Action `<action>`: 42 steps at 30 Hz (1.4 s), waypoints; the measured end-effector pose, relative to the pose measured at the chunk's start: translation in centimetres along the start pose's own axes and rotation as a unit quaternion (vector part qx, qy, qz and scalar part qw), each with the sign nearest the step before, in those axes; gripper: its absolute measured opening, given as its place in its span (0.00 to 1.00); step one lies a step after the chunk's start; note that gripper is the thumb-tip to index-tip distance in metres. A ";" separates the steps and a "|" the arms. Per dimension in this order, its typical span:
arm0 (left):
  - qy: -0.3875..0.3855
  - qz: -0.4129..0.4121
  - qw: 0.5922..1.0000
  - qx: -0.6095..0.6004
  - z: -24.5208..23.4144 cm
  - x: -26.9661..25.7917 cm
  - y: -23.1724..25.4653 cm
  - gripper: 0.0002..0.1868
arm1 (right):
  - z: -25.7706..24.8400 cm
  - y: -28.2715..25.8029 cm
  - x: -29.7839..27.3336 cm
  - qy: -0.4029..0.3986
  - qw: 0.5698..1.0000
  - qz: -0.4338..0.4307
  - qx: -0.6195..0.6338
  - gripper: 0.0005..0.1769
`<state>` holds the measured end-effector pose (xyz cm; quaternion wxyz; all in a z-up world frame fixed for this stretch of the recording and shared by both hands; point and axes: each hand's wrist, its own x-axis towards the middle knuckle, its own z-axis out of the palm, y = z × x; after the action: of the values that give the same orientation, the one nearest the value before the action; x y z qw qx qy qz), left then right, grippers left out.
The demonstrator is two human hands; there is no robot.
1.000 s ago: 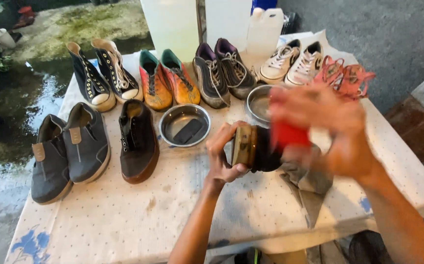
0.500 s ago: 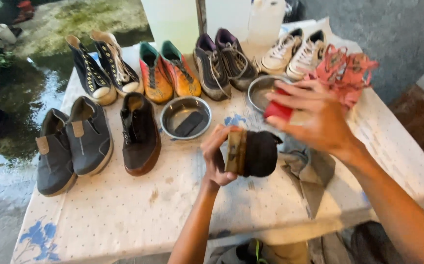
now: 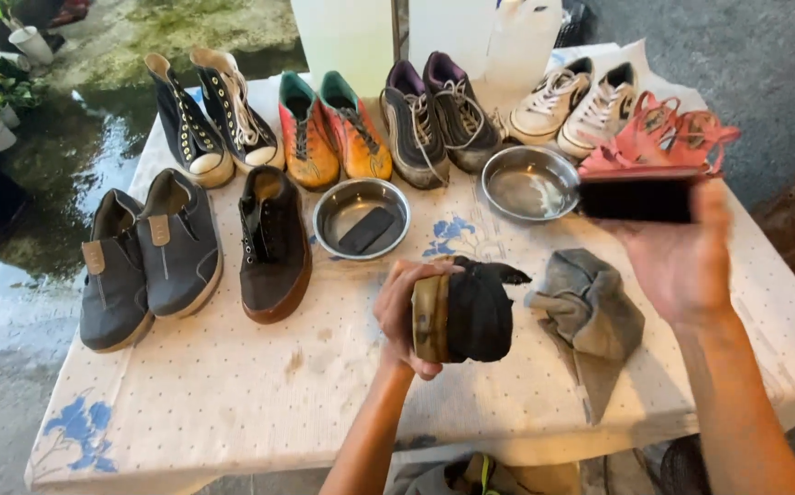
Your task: The person scrubs the sole and sides of a black shoe with a red sponge, then wipes the shoe with a gray cloth. The person rotates the shoe to clean different areas and inspects the cleaned surface.
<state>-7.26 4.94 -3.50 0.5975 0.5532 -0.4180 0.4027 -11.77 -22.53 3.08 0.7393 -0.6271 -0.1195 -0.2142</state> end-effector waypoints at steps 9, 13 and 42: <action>0.093 -0.045 0.991 -0.089 -0.3 2.5 3.8 0.34 | 1.2 8.4 -6.1 0.145 0.937 0.177 0.265 0.31; 0.119 -0.051 0.985 -0.113 -0.6 1.0 2.7 0.27 | 2.1 9.8 -6.4 0.151 0.946 0.204 0.201 0.31; 0.110 0.050 0.991 -0.064 -3.2 1.8 6.2 0.20 | 23.2 16.4 12.5 -0.219 0.792 -0.032 -0.569 0.49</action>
<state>-12.33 8.61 0.03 0.6531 0.4445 -0.4016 0.4633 8.99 0.04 -1.48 0.1955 -0.9604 -0.1552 -0.1240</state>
